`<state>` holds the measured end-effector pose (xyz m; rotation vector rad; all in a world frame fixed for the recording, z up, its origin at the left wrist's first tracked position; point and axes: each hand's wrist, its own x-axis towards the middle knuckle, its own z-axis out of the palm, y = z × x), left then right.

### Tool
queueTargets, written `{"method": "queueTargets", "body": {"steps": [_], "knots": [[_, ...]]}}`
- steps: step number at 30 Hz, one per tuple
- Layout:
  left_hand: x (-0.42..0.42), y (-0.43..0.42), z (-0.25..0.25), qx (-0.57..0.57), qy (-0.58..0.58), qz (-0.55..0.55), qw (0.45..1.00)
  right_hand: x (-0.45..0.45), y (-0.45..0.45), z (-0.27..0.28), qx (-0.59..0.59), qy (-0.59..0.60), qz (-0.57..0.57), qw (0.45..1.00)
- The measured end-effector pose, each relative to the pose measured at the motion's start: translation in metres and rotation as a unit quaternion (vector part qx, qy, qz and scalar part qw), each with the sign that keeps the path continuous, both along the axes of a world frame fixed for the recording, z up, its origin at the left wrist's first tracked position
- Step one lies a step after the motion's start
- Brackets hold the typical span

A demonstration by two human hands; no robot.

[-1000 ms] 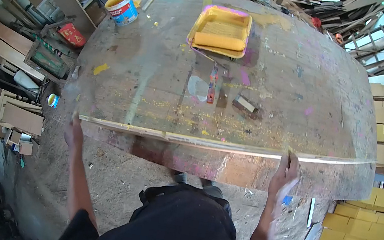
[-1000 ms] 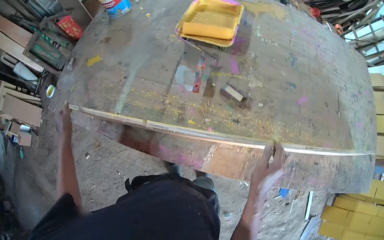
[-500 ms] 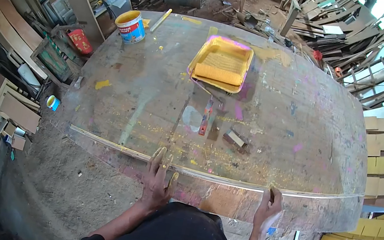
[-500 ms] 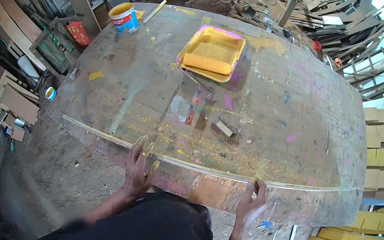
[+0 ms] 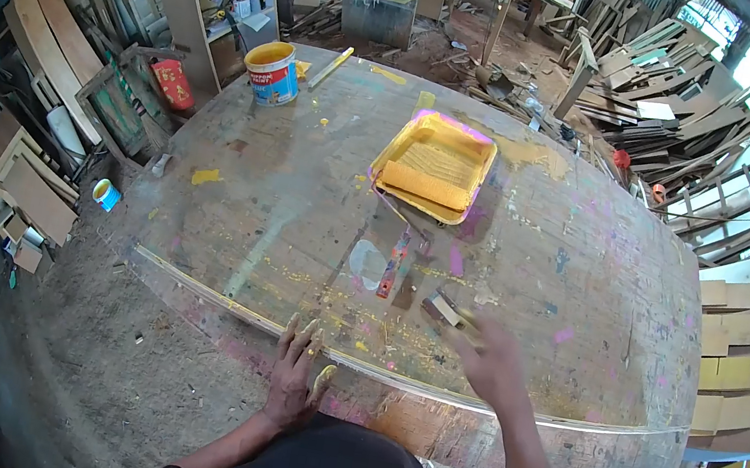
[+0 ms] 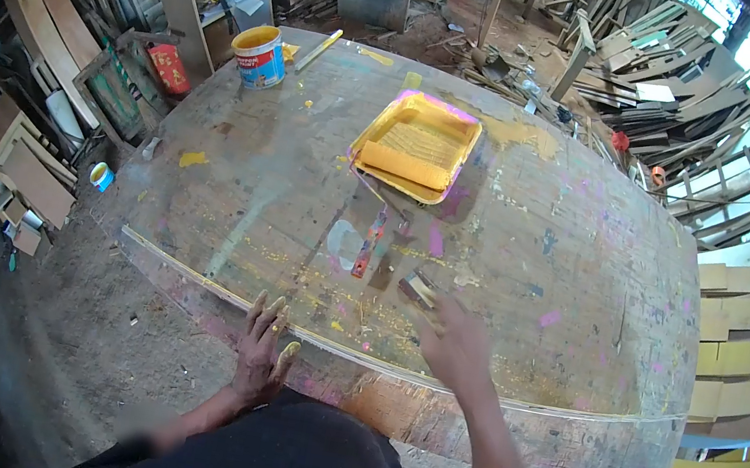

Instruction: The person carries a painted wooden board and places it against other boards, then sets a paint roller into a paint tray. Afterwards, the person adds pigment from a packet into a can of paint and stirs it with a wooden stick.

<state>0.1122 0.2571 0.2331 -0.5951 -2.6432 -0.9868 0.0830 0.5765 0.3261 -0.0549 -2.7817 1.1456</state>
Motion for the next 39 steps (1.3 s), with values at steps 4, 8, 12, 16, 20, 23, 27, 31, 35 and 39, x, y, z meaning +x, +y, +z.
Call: {"method": "queueTargets", "body": {"steps": [4,8,12,16,20,23,27,31,35,39], "knots": [[0.001,0.0,-0.001,0.008,0.008,0.001,1.0,-0.138,-0.028,-0.092,0.059,-0.118,0.068,0.989],[0.001,-0.001,-0.001,0.014,-0.003,0.002,1.0,-0.215,-0.054,-0.192,0.018,-0.197,-0.006,0.98],[0.003,0.004,0.011,0.013,-0.025,0.022,0.999,-0.22,-0.082,-0.218,-0.236,-0.239,-0.136,0.932],[0.006,0.006,0.001,-0.005,-0.015,0.031,0.999,-0.241,-0.087,-0.23,-0.378,-0.193,-0.187,0.886],[0.004,0.013,0.003,-0.02,-0.001,0.031,0.999,-0.233,-0.083,-0.146,-0.274,-0.167,-0.154,0.934],[0.005,0.017,0.0,-0.031,0.005,0.043,0.999,-0.246,-0.068,-0.192,-0.12,-0.063,-0.141,0.981],[0.003,0.017,0.002,-0.031,0.002,0.046,0.998,-0.205,-0.035,-0.124,-0.135,-0.007,-0.134,0.982],[0.006,0.016,-0.003,0.03,-0.046,0.082,0.995,-0.11,0.016,0.011,-0.305,-0.118,-0.031,0.945],[0.006,0.025,0.005,0.031,-0.03,0.091,0.995,-0.017,0.08,0.033,-0.258,-0.061,-0.058,0.962],[0.013,0.026,0.011,-0.028,-0.039,0.099,0.994,0.08,0.111,0.032,-0.296,-0.041,-0.162,0.941]]}}
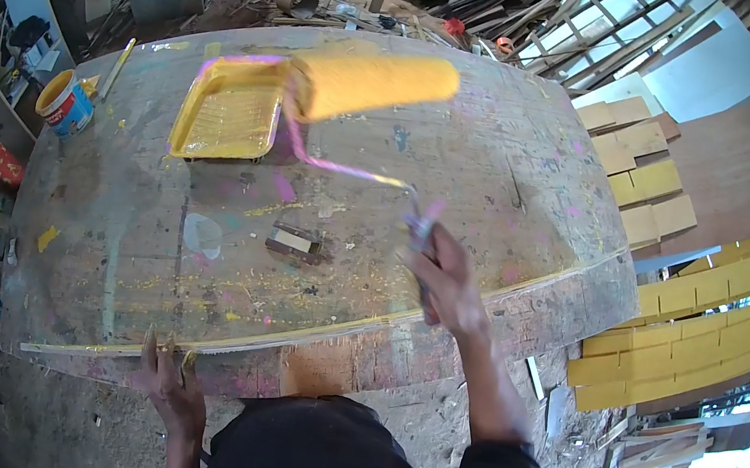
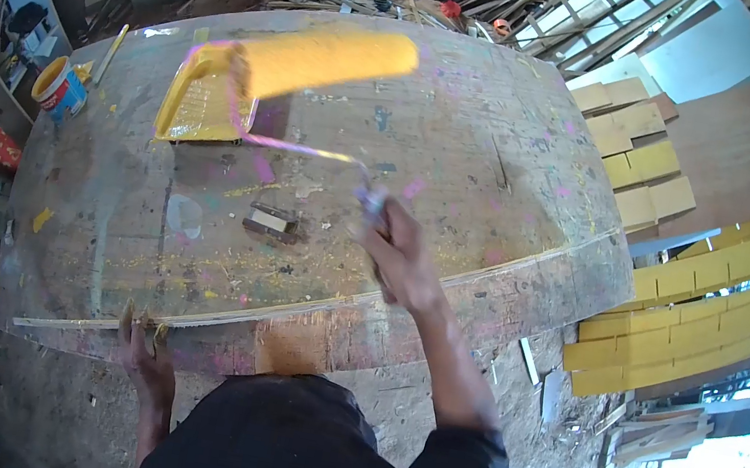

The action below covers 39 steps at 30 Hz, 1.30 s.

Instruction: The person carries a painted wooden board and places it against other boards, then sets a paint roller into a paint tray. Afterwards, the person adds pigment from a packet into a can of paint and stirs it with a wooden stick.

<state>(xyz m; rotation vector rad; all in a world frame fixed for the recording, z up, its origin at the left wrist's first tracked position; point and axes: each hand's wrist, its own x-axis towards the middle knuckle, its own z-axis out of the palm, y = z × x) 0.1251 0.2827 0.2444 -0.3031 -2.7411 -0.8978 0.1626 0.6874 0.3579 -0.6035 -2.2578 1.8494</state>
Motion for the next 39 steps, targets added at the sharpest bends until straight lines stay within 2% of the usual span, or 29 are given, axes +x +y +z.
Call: {"method": "queueTargets", "body": {"steps": [1,2,4,5,7,8,10,11,13,14,16,17,19,20,22,23,25,26,28,29,30,32,33,34,36,37,39], "knots": [[0.0,0.0,0.002,0.002,0.004,-0.004,1.0,0.019,0.008,-0.013,0.064,0.011,-0.041,0.997],[0.0,-0.003,0.003,0.01,-0.008,0.014,1.0,0.036,0.014,-0.027,0.065,0.013,-0.049,0.997],[-0.002,-0.005,0.0,0.024,-0.019,0.015,0.999,0.072,0.032,-0.056,0.212,0.021,-0.155,0.965],[-0.004,-0.007,-0.004,0.034,-0.006,0.022,0.999,0.089,0.046,-0.066,0.217,0.02,-0.165,0.962],[-0.005,-0.009,-0.005,0.028,0.002,0.03,0.999,0.12,0.069,-0.076,0.265,0.025,-0.255,0.93],[-0.005,-0.007,-0.002,0.028,0.003,0.024,0.999,0.133,0.083,-0.075,0.265,0.024,-0.261,0.928],[-0.004,-0.003,0.014,-0.038,-0.084,0.081,0.992,0.153,0.109,-0.061,0.122,-0.077,-0.351,0.925],[-0.002,-0.004,0.013,-0.039,-0.084,0.078,0.993,0.163,0.132,-0.073,0.121,-0.077,-0.354,0.924],[-0.002,-0.008,0.009,-0.035,-0.066,0.068,0.995,0.179,0.183,-0.113,0.299,0.008,-0.344,0.89],[-0.003,-0.002,0.016,-0.035,-0.063,0.066,0.995,0.183,0.192,-0.116,0.298,0.01,-0.346,0.89],[-0.003,0.01,0.037,0.03,-0.182,0.148,0.972,0.182,0.206,-0.122,0.268,0.025,-0.362,0.893],[-0.001,0.012,0.035,0.032,-0.176,0.152,0.972,0.18,0.212,-0.124,0.266,0.032,-0.36,0.894],[0.005,0.01,0.022,0.031,-0.074,0.158,0.984,0.174,0.218,-0.132,0.322,0.044,-0.418,0.848],[0.006,0.007,0.014,0.031,-0.067,0.166,0.983,0.176,0.22,-0.132,0.318,0.051,-0.413,0.852],[0.01,0.005,0.001,0.107,-0.001,0.143,0.984,0.177,0.223,-0.12,0.244,-0.089,-0.418,0.871],[0.012,0.006,-0.001,0.11,0.003,0.15,0.983,0.174,0.221,-0.115,0.245,-0.083,-0.412,0.874],[0.019,0.007,-0.002,0.046,-0.012,0.153,0.987,0.169,0.212,-0.112,0.231,-0.031,-0.453,0.861],[0.019,0.003,-0.011,0.046,-0.011,0.162,0.986,0.169,0.211,-0.118,0.231,-0.028,-0.445,0.865],[0.019,-0.006,-0.036,0.148,0.001,0.156,0.977,0.17,0.224,-0.14,0.285,0.02,-0.464,0.839],[0.021,0.003,-0.029,0.163,0.036,0.117,0.979,0.186,0.251,-0.177,0.312,0.025,-0.488,0.815],[0.021,0.007,-0.027,0.158,0.048,0.144,0.976,0.186,0.271,-0.211,0.334,0.033,-0.511,0.791],[0.015,0.011,-0.033,0.375,-0.007,0.169,0.911,0.156,0.214,-0.142,0.149,0.049,-0.51,0.846],[0.013,0.006,-0.036,0.393,-0.043,0.185,0.9,0.152,0.212,-0.14,0.16,0.043,-0.504,0.848],[0.011,0.002,-0.041,0.397,-0.03,0.202,0.895,0.154,0.215,-0.142,0.174,0.037,-0.5,0.847],[0.01,-0.004,-0.048,0.257,-0.046,0.165,0.951,0.153,0.22,-0.143,0.214,0.0,-0.484,0.848],[0.008,0.0,-0.044,0.268,-0.035,0.172,0.947,0.153,0.222,-0.149,0.214,0.008,-0.474,0.854],[0.004,0.005,-0.052,0.315,-0.016,0.176,0.933,0.147,0.226,-0.162,0.288,0.051,-0.514,0.807]]}}
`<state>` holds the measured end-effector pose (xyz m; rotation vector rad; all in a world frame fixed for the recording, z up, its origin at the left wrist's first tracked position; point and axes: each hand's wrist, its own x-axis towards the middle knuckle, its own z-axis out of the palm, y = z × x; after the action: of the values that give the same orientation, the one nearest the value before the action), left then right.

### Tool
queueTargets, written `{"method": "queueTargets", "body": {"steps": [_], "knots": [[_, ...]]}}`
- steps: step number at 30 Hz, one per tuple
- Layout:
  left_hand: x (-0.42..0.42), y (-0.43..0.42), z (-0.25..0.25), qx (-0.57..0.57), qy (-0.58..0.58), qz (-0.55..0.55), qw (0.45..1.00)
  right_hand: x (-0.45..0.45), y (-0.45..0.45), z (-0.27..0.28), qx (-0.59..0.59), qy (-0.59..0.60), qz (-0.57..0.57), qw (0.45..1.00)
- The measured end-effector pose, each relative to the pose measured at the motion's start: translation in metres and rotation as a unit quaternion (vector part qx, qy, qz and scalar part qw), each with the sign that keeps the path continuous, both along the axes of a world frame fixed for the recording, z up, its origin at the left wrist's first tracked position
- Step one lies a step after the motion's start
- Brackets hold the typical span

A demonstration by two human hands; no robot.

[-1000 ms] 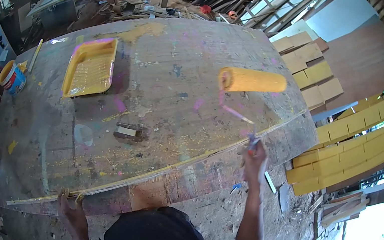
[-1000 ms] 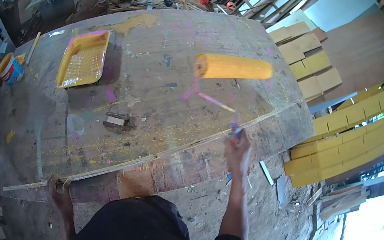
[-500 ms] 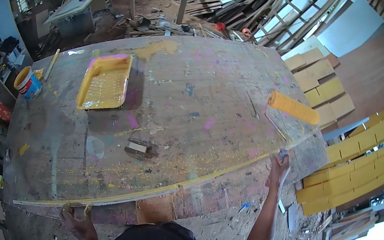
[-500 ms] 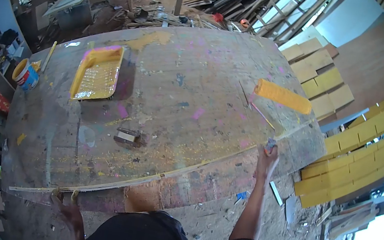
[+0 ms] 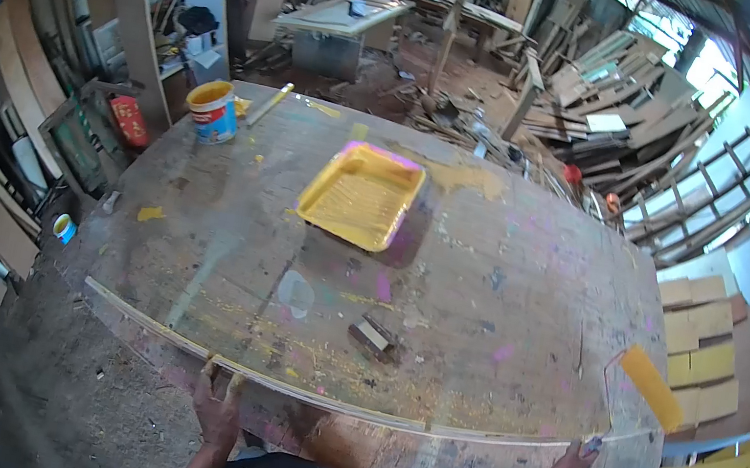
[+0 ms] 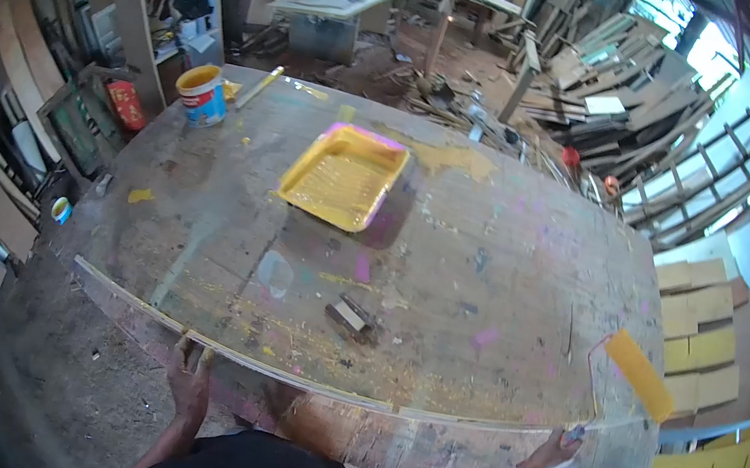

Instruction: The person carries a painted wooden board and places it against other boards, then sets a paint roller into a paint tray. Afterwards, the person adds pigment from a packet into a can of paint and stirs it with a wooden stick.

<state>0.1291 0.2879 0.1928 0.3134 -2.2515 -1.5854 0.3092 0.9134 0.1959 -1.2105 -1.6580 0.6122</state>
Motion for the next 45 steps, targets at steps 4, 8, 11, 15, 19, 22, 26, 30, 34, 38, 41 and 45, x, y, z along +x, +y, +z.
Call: {"method": "queueTargets", "body": {"steps": [4,8,11,15,19,22,26,30,34,38,41,45], "knots": [[-0.009,-0.005,-0.019,0.014,0.001,-0.008,1.0,0.001,0.006,0.003,-0.061,-0.029,0.056,0.996],[-0.018,-0.013,-0.035,0.063,-0.048,-0.032,0.996,0.004,0.02,-0.015,-0.1,0.068,0.094,0.988],[-0.025,-0.01,-0.045,0.037,-0.024,0.003,0.999,-0.001,0.031,-0.03,-0.08,0.077,0.097,0.989],[-0.027,-0.009,-0.01,-0.072,-0.055,0.038,0.995,-0.006,0.03,-0.02,-0.076,-0.002,0.063,0.995],[-0.033,-0.018,0.036,-0.061,-0.076,0.011,0.995,0.006,0.028,-0.019,-0.064,-0.018,0.072,0.995],[-0.036,-0.04,0.047,-0.068,-0.039,0.005,0.997,0.02,-0.025,0.024,-0.094,-0.023,0.086,0.992],[-0.059,-0.064,0.074,0.037,0.052,-0.009,0.998,0.06,-0.074,0.03,-0.05,-0.015,0.043,0.998],[-0.091,-0.088,0.106,0.138,0.135,-0.026,0.981,0.093,-0.147,0.047,-0.042,0.097,-0.049,0.993],[-0.111,-0.105,0.149,0.066,0.114,-0.076,0.988,0.155,-0.203,0.017,-0.007,0.124,-0.172,0.977],[-0.123,-0.11,0.171,0.014,0.069,-0.175,0.982,0.203,-0.303,0.05,-0.027,0.128,-0.196,0.972],[-0.124,-0.1,0.165,0.028,0.038,-0.26,0.964,0.274,-0.344,0.016,-0.031,0.097,-0.271,0.957],[-0.11,-0.061,0.166,-0.002,0.156,-0.294,0.943,0.346,-0.412,-0.016,-0.055,0.133,-0.367,0.919]]}}
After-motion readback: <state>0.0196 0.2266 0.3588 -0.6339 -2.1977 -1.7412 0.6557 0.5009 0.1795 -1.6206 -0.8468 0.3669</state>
